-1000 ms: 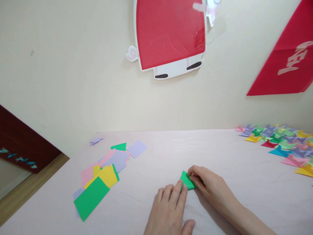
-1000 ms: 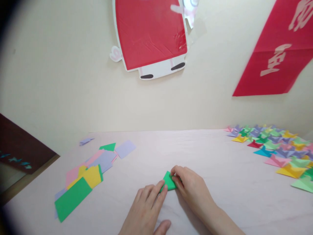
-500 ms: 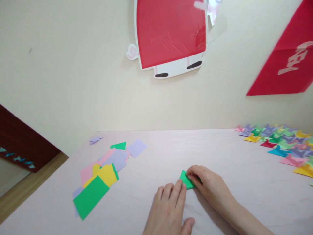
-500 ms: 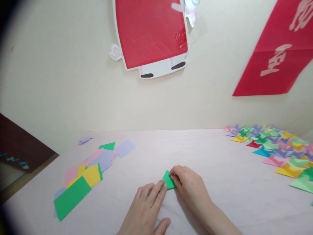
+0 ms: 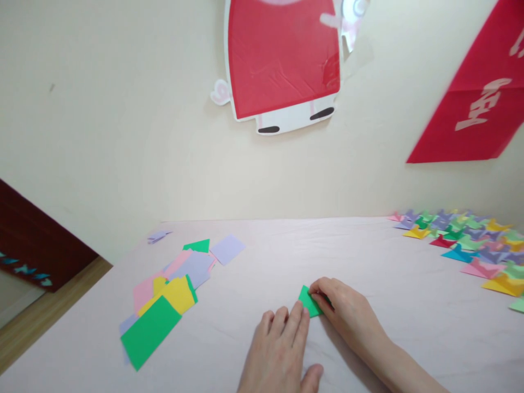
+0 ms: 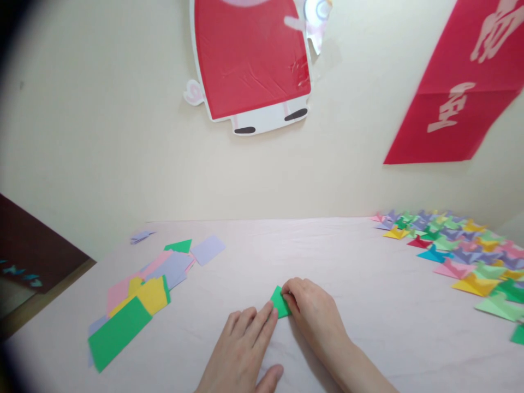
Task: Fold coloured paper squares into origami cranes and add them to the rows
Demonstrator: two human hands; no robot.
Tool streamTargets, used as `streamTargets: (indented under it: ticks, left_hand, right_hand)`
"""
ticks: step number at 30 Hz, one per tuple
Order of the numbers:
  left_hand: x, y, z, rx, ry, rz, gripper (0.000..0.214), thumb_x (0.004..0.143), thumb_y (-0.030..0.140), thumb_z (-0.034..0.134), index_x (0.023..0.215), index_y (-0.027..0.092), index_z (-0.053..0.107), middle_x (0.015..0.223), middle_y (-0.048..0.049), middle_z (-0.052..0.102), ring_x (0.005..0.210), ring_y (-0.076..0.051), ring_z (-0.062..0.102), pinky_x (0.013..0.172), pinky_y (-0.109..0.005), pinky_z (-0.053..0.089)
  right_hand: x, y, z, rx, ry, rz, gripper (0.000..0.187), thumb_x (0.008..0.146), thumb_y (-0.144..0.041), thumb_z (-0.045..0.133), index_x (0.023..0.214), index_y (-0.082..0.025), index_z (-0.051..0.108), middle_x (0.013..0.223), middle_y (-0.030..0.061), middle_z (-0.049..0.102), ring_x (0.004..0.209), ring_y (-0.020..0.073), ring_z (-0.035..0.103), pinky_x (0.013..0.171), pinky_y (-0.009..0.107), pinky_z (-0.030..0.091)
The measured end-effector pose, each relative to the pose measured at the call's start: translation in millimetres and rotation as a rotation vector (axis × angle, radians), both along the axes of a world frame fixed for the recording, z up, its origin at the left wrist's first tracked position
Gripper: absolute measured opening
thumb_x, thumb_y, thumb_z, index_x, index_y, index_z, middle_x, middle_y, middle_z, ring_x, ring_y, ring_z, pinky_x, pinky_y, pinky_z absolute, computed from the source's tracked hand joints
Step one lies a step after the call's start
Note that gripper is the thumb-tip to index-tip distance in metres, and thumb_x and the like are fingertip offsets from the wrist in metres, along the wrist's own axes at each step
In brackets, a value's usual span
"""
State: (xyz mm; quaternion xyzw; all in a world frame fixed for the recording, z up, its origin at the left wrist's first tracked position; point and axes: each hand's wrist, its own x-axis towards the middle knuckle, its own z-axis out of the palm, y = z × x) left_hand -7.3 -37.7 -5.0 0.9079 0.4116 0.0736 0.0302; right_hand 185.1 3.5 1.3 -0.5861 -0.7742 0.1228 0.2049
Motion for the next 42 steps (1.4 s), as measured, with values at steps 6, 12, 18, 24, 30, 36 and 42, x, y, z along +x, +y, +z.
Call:
streamTargets:
  ticks: [6, 12, 18, 24, 30, 36, 42]
  left_hand:
    - [-0.6, 2.0, -2.1, 0.084, -0.003, -0.025, 0.063, 0.09, 0.063, 0.043, 0.14, 0.024, 0.049, 0.14, -0.0106, 0.053, 0.113, -0.033, 0.053, 0.093, -0.048, 0.038]
    - [1.6, 3.2, -1.8, 0.083, 0.003, -0.024, 0.063, 0.089, 0.064, 0.044, 0.135, 0.022, 0.053, 0.139, -0.0091, 0.054, 0.113, -0.033, 0.054, 0.095, -0.047, 0.039]
    - [3.0, 2.0, -0.2, 0.043, -0.004, 0.001, 0.062, 0.089, 0.063, 0.047, 0.132, 0.019, 0.056, 0.141, -0.0086, 0.052, 0.116, -0.032, 0.054, 0.097, -0.047, 0.039]
    - [4.3, -0.5, 6.6, 0.039, 0.017, 0.031, 0.06, 0.088, 0.063, 0.049, 0.123, 0.015, 0.062, 0.138, -0.0114, 0.055, 0.118, -0.032, 0.055, 0.098, -0.046, 0.041]
    - [-3.5, -0.9, 7.1, 0.168, 0.069, 0.025, 0.06, 0.087, 0.065, 0.047, 0.11, 0.013, 0.066, 0.129, -0.0157, 0.062, 0.113, -0.032, 0.059, 0.093, -0.044, 0.045]
    - [-14.6, -3.2, 1.3, 0.308, 0.049, 0.037, 0.053, 0.085, 0.062, 0.055, 0.104, 0.014, 0.067, 0.126, -0.0141, 0.064, 0.109, -0.032, 0.061, 0.09, -0.044, 0.045]
    - [-25.4, -3.2, -9.0, 0.366, -0.007, 0.014, 0.051, 0.084, 0.063, 0.056, 0.104, 0.016, 0.064, 0.125, -0.0139, 0.064, 0.107, -0.031, 0.061, 0.087, -0.042, 0.046]
  right_hand:
    - [-0.3, -1.4, -2.5, 0.035, 0.007, -0.008, 0.018, 0.09, -0.019, 0.045, 0.085, -0.022, 0.062, 0.081, 0.0028, 0.069, 0.075, 0.0196, 0.066, 0.068, 0.031, 0.05]
    - [-1.7, -8.9, 0.6, 0.058, 0.07, 0.02, 0.007, 0.084, -0.021, 0.054, 0.09, -0.022, 0.059, 0.088, 0.0046, 0.066, 0.082, 0.022, 0.062, 0.074, 0.036, 0.049]
    - [-2.3, -14.5, 2.1, 0.038, 0.078, 0.045, 0.014, 0.079, -0.018, 0.058, 0.092, -0.022, 0.056, 0.098, 0.0058, 0.061, 0.09, 0.0244, 0.057, 0.08, 0.04, 0.045]
    - [6.5, -14.9, -2.3, 0.0, 0.123, 0.032, 0.025, 0.078, -0.015, 0.054, 0.101, -0.025, 0.056, 0.105, 0.0062, 0.062, 0.096, 0.0254, 0.056, 0.082, 0.042, 0.044]
    - [25.2, -11.0, -7.5, -0.024, 0.21, -0.008, 0.035, 0.076, -0.016, 0.05, 0.108, -0.025, 0.055, 0.109, 0.007, 0.062, 0.102, 0.027, 0.055, 0.088, 0.045, 0.044]
    - [36.6, -7.6, -8.0, -0.127, 0.343, -0.01, 0.045, 0.07, -0.011, 0.044, 0.112, -0.024, 0.055, 0.112, 0.0082, 0.06, 0.11, 0.0263, 0.051, 0.097, 0.046, 0.042]
    - [41.7, -5.8, -6.4, -0.164, 0.451, 0.018, 0.03, 0.088, -0.023, 0.039, 0.109, -0.025, 0.06, 0.112, 0.0083, 0.06, 0.111, 0.0261, 0.051, 0.099, 0.046, 0.041]
